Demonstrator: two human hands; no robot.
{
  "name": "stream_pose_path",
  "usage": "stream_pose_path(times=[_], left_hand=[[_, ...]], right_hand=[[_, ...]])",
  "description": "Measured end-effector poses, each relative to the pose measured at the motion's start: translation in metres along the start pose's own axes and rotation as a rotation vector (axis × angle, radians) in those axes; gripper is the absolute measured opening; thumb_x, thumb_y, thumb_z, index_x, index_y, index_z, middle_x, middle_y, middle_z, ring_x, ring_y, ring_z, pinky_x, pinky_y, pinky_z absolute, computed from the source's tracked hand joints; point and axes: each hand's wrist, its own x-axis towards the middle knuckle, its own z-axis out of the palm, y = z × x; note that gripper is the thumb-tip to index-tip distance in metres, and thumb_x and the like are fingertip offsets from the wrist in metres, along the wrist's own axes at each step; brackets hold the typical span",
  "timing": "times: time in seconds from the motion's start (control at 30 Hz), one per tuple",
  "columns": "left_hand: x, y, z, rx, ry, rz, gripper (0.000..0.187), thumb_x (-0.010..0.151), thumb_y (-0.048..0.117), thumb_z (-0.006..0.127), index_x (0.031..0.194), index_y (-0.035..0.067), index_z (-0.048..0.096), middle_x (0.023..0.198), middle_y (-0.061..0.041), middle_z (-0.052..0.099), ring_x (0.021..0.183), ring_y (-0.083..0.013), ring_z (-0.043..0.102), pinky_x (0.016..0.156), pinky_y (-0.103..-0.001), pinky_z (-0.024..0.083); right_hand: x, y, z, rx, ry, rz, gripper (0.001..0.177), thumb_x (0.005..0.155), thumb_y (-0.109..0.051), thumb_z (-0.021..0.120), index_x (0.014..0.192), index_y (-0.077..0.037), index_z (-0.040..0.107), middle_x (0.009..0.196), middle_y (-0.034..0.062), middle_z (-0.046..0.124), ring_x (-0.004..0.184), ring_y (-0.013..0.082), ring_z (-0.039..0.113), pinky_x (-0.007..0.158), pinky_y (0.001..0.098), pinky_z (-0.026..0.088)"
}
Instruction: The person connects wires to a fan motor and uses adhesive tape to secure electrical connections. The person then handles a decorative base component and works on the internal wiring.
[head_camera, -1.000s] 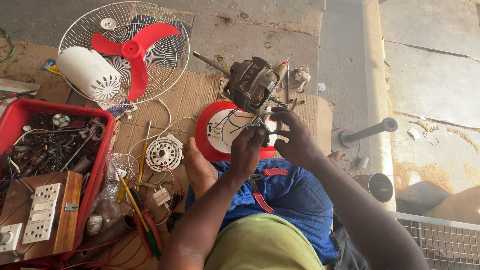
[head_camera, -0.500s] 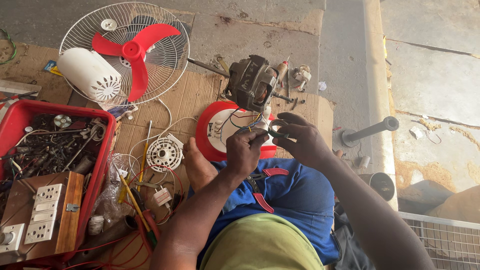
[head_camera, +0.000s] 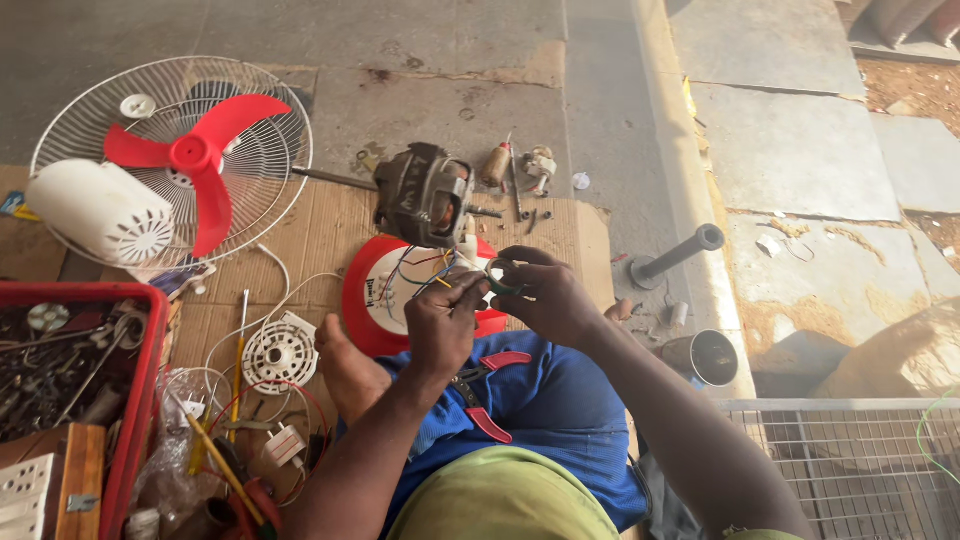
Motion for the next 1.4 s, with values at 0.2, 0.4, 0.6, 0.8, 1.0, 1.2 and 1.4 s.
stream_pose_path(times=[0.2,0.4,0.6,0.8,1.0,1.2,1.4], left_hand=[[0.007,0.0,-0.004,0.226,-0.08,-0.052,0.014,0.098,0.008,0.066,0.091,0.001,0.076,0.071,-0.002,0.071,0.063,-0.0063,0.064,0.061,-0.025,0.052],[0.012,-0.008,-0.005,0.11,-0.16,-0.124,0.014,0.098,0.011,0.067,0.094,0.003,0.077,0.075,0.002,0.074,0.066,-0.0052,0.065,0.063,-0.023,0.054],[0.023,-0.017,-0.014,0.097,-0.251,-0.147,0.013,0.096,0.01,0.067,0.1,0.005,0.078,0.077,0.002,0.077,0.069,-0.0039,0.068,0.065,-0.024,0.055],[0.024,-0.013,-0.006,0.302,-0.152,-0.152,0.019,0.098,0.012,0.064,0.087,0.003,0.077,0.067,0.0,0.071,0.059,-0.0051,0.063,0.057,-0.027,0.05],[0.026,-0.013,0.005,0.232,-0.09,-0.366,0.017,0.096,0.016,0.067,0.094,0.005,0.08,0.065,-0.006,0.066,0.057,-0.0089,0.053,0.056,-0.029,0.045],[0.016,-0.017,0.014,0.261,0.036,-0.24,0.017,0.09,0.016,0.069,0.092,0.002,0.079,0.072,-0.006,0.075,0.064,-0.011,0.067,0.064,-0.031,0.053],[0.025,-0.028,0.002,0.34,0.112,-0.211,0.021,0.097,0.017,0.069,0.092,-0.001,0.077,0.076,-0.007,0.076,0.064,-0.0142,0.066,0.067,-0.031,0.052]], right_hand=[[0.008,-0.003,-0.004,0.155,-0.038,0.062,0.062,0.087,-0.03,0.083,0.138,-0.006,0.056,0.132,0.0115,0.066,0.123,0.0231,0.065,0.099,0.0357,0.054],[0.015,0.011,-0.001,0.009,-0.097,-0.009,0.044,0.091,-0.031,0.079,0.125,-0.005,0.072,0.128,0.0121,0.071,0.118,0.0246,0.069,0.096,0.0367,0.057],[0.017,0.013,-0.003,0.001,-0.086,0.03,0.049,0.084,-0.031,0.08,0.127,-0.009,0.069,0.126,0.0111,0.071,0.111,0.0223,0.072,0.092,0.0358,0.059],[0.025,0.018,0.01,-0.094,-0.076,0.024,0.032,0.089,-0.03,0.076,0.114,-0.01,0.079,0.117,0.0125,0.077,0.11,0.0256,0.072,0.096,0.0384,0.056],[0.017,0.006,0.012,-0.21,0.044,-0.053,0.023,0.087,-0.024,0.075,0.101,-0.006,0.08,0.105,0.0162,0.077,0.097,0.0306,0.074,0.088,0.0414,0.059],[0.008,-0.006,0.02,-0.16,0.175,-0.1,0.015,0.081,-0.018,0.076,0.085,-0.003,0.076,0.085,0.0116,0.075,0.078,0.0283,0.076,0.071,0.0397,0.061],[-0.055,-0.035,0.02,0.092,-0.339,-0.31,0.006,0.077,-0.01,0.075,0.079,-0.005,0.073,0.079,0.01,0.073,0.073,0.0253,0.074,0.067,0.0373,0.059]])
